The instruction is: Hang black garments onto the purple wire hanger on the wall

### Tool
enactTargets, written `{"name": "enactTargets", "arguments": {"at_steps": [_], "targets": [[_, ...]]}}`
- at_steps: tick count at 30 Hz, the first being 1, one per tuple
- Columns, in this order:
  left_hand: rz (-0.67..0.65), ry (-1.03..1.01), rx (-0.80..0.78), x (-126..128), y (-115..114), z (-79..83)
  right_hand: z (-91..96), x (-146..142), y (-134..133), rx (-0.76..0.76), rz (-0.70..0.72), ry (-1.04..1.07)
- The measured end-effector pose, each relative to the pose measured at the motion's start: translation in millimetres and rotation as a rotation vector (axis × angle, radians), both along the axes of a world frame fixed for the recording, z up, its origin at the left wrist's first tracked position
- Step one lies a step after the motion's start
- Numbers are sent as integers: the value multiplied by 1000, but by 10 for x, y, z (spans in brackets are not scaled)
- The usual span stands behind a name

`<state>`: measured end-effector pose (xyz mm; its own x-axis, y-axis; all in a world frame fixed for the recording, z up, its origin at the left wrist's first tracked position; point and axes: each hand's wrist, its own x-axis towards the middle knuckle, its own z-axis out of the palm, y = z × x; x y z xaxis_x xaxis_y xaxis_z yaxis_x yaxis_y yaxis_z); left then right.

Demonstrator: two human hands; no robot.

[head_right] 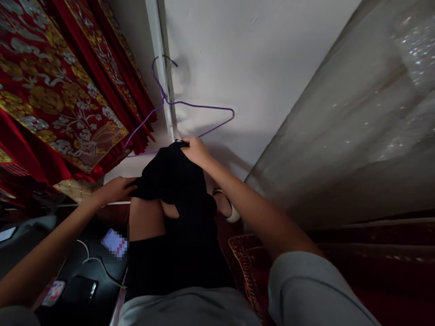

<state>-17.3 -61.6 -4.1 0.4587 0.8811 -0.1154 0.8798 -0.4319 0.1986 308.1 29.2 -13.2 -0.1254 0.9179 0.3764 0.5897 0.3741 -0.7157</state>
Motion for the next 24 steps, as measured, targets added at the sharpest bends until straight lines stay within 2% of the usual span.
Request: {"name": "enactTargets", "arguments": {"at_steps": [2, 4, 7, 9, 12, 15, 16, 18, 20, 22, 24], "targets": [[72, 56, 27, -100, 6, 57, 34, 161, -130, -16, -42, 35], [72, -41, 157, -90, 7, 171, 101, 309, -256, -11, -86, 74], [-7, -286, 436, 129, 4, 443, 210, 428, -425, 0, -138, 86], [-82, -385, 534, 356, 26, 637, 251, 410, -540, 7, -111, 106], [-191, -493, 540, 663, 144, 836, 269, 296, -716, 24, 31, 164], [-215, -561, 512, 787, 340, 903, 322, 300, -818, 151, 110, 183], [-203, -556, 506, 783, 404, 911, 363, 362, -817, 235, 68, 200], [-169, -529, 482, 733, 498, 934, 474, 568, -758, 411, -107, 252], [-152, -505, 457, 668, 537, 981, 604, 819, -657, 475, -279, 274], [-144, -496, 489, 614, 532, 1043, 732, 1028, -584, 360, -306, 232], [-90, -519, 620, 561, 511, 1095, 847, 1156, -598, 183, -249, 191]]}}
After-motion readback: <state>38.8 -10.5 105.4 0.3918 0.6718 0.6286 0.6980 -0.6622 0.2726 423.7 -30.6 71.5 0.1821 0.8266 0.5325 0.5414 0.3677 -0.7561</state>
